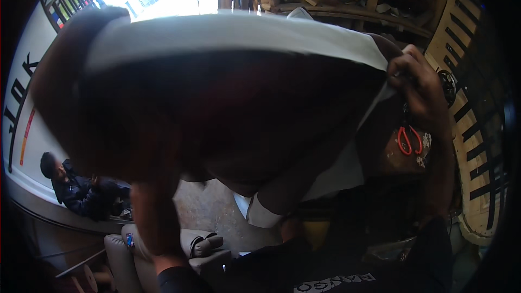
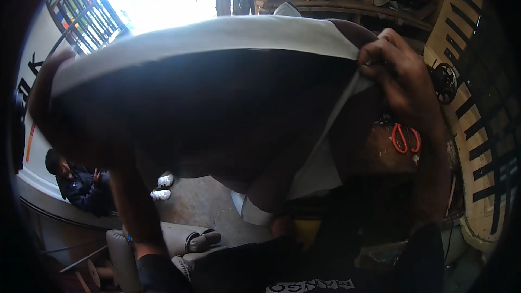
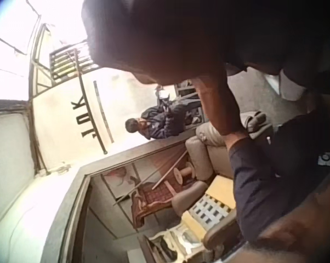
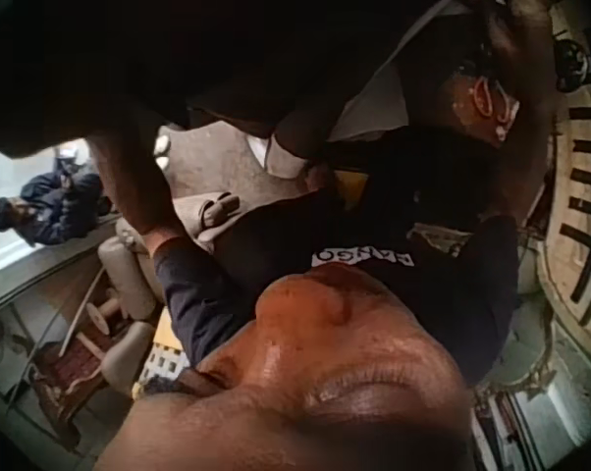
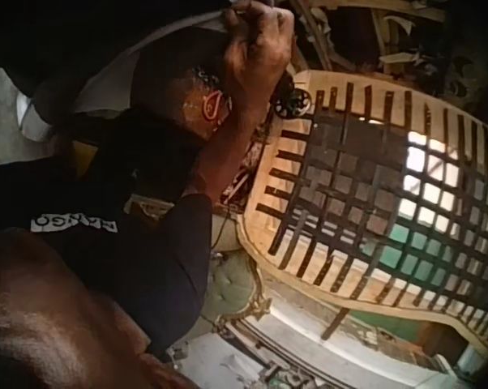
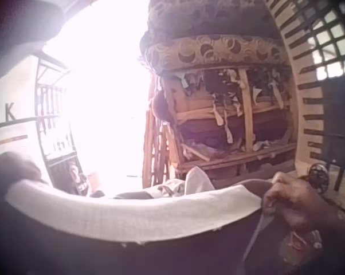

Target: The person sews fabric using a sewing machine, folds and handles the stitched fabric piece, and trims it using scissors.

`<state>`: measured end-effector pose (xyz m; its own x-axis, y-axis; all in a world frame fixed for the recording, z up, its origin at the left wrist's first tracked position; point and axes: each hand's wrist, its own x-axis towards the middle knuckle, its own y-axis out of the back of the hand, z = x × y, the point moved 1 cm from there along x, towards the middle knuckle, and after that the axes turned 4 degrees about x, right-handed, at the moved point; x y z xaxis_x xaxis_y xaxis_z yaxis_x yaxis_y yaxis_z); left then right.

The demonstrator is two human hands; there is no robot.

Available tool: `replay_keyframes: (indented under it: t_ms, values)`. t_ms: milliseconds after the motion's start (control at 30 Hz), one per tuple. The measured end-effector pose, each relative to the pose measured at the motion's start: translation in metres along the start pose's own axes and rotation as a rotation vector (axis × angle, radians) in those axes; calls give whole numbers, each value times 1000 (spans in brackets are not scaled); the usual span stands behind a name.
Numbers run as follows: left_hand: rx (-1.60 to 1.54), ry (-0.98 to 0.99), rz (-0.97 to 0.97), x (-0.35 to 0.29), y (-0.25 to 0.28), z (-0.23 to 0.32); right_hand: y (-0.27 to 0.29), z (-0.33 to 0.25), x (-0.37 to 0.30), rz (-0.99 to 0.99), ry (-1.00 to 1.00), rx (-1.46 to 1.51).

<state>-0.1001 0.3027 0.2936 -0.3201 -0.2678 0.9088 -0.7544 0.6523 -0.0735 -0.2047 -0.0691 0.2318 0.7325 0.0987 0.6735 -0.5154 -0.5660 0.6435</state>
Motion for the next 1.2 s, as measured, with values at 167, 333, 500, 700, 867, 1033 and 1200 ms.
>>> replay_keyframes:
  t_ms: [167,333,500,700,867,1033,1200]
  values:
    - [-178,-14,-684,-75,46,3,-5,48,-7,13,-71,31]
    - [-325,501,-1010,-212,119,141,-37,41,19,21,181,-10]
    - [-218,809,-952,-298,112,203,-40,31,28,-110,152,29]
    - [-413,790,-1052,-350,105,262,-37,33,26,-71,89,5]
    - [-375,901,-994,-341,106,295,-44,29,27,-82,37,7]
    - [-314,961,-939,-330,80,292,-49,41,29,-63,90,16]
    - [-317,964,-964,-359,110,266,-46,43,25,-80,8,31]
